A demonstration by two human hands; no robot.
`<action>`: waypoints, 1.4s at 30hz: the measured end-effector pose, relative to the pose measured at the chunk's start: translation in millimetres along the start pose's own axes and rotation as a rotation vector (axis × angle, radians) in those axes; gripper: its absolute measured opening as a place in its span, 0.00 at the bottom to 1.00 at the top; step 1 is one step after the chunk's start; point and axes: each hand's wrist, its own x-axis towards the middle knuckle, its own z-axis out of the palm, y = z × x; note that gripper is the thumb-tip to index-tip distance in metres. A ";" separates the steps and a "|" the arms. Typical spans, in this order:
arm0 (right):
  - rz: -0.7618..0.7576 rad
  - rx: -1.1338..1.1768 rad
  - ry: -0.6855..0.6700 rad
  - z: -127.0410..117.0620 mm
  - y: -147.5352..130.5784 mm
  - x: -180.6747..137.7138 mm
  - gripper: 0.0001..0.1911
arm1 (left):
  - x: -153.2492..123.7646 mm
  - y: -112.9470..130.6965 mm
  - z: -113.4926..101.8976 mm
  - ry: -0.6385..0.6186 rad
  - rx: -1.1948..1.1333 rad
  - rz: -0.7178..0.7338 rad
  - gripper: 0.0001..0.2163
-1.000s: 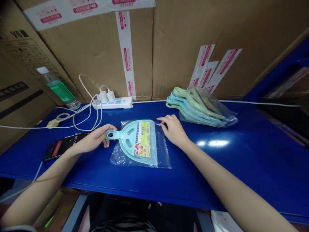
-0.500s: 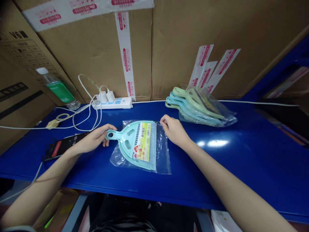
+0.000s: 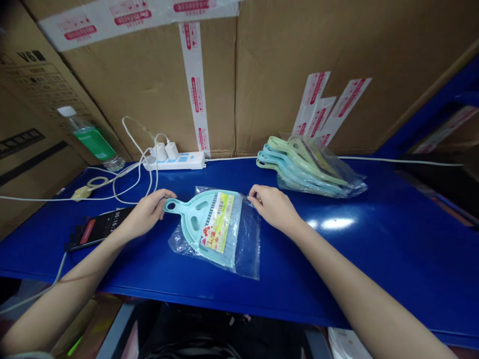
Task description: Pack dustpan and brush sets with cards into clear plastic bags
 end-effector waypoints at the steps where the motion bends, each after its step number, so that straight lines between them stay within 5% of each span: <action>1: -0.003 -0.016 0.008 0.3 -0.1 -0.2 0.07 | -0.1 -0.2 0.3 0.022 0.031 0.022 0.11; 10: 0.024 -0.142 -0.011 -2.2 -4.2 -1.6 0.11 | -4.5 10.0 1.5 0.145 0.125 0.138 0.11; 15: 0.048 -0.158 -0.044 -5.4 -9.9 -2.5 0.11 | -9.1 18.4 5.0 0.037 0.050 0.283 0.10; 25: 0.041 -0.184 -0.059 -7.1 -10.9 -3.3 0.11 | -11.5 18.7 6.9 -0.140 0.048 0.296 0.11; 34: 0.050 -0.223 -0.105 -10.5 -10.6 -5.7 0.11 | -15.1 20.5 7.8 -0.307 -0.053 0.482 0.12; 42: 0.118 -0.274 -0.194 -15.8 -15.4 -8.0 0.12 | -15.1 16.9 11.7 -0.339 -0.130 0.484 0.07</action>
